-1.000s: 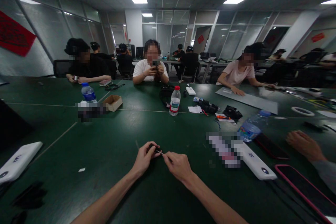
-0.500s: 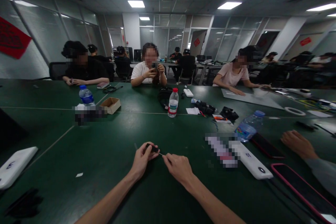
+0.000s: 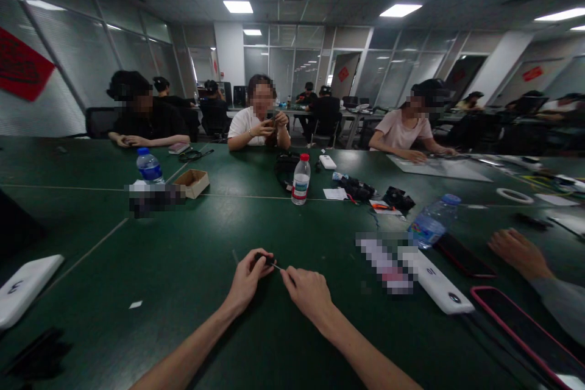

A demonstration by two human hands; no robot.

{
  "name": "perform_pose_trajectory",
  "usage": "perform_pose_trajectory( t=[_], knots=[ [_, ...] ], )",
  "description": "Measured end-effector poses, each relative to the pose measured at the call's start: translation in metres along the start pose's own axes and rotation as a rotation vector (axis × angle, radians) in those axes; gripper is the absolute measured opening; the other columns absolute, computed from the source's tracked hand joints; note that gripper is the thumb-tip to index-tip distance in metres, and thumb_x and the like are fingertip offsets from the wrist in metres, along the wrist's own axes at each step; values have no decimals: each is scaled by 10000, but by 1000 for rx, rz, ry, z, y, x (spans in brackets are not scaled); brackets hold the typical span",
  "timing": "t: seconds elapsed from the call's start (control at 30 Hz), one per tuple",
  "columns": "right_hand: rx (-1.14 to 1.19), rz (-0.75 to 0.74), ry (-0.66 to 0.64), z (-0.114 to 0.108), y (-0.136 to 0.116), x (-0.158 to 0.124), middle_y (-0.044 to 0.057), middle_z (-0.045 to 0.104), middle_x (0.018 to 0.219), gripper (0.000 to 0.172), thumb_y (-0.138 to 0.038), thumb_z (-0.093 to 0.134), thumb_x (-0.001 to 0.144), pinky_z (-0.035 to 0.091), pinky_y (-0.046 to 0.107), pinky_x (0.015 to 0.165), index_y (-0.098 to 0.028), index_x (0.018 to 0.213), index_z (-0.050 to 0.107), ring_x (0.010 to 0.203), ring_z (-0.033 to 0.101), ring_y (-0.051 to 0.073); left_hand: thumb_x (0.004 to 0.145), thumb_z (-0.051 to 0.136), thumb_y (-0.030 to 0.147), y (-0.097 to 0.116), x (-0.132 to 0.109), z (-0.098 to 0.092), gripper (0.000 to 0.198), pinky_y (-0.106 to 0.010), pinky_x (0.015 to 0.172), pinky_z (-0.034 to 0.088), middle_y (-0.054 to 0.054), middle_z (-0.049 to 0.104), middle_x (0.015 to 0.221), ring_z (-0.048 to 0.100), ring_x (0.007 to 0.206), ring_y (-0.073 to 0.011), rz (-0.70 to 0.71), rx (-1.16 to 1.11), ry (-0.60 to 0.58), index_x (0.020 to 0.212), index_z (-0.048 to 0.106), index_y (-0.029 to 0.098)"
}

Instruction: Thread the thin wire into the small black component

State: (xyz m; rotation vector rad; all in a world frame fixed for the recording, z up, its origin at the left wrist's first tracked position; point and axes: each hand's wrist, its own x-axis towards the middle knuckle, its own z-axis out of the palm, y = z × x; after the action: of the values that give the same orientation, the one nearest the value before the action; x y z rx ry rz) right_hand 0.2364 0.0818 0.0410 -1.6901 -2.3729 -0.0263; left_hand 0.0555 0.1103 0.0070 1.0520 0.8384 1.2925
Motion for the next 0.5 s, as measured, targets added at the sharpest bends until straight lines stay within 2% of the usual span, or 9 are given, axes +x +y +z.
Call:
perform_pose_trajectory(
  t=[0.17,0.37,0.43,0.5],
  knots=[
    [-7,12,5,0,-1,0,34,713,777,431,-407,275,1023,342,220,527,-225,882,639,614,651,150,814,673,436,2,-2,1,325,-452,938,542,-96,678,1081,659,1020,-249,-5,1,1,1001,636,173],
    [50,-44,42,0,8,-1,36,700,740,489,-413,248,1025,302,196,505,-203,848,652,555,605,117,812,670,454,7,-3,2,338,-446,908,557,-96,694,1054,683,980,-251,-18,-22,-16,997,615,175],
    [95,-96,81,3,6,-3,34,692,716,513,-402,233,1027,289,193,500,-194,828,657,532,580,102,809,669,458,7,-2,3,343,-434,886,567,-94,695,1040,688,961,-249,-27,-10,-21,991,611,173],
    [135,-211,128,8,1,-6,26,682,676,517,-403,253,1019,279,197,503,-190,779,659,520,562,93,799,676,459,8,-2,4,345,-416,864,576,-90,692,1025,692,939,-246,-36,13,-11,975,613,169]
  ],
)
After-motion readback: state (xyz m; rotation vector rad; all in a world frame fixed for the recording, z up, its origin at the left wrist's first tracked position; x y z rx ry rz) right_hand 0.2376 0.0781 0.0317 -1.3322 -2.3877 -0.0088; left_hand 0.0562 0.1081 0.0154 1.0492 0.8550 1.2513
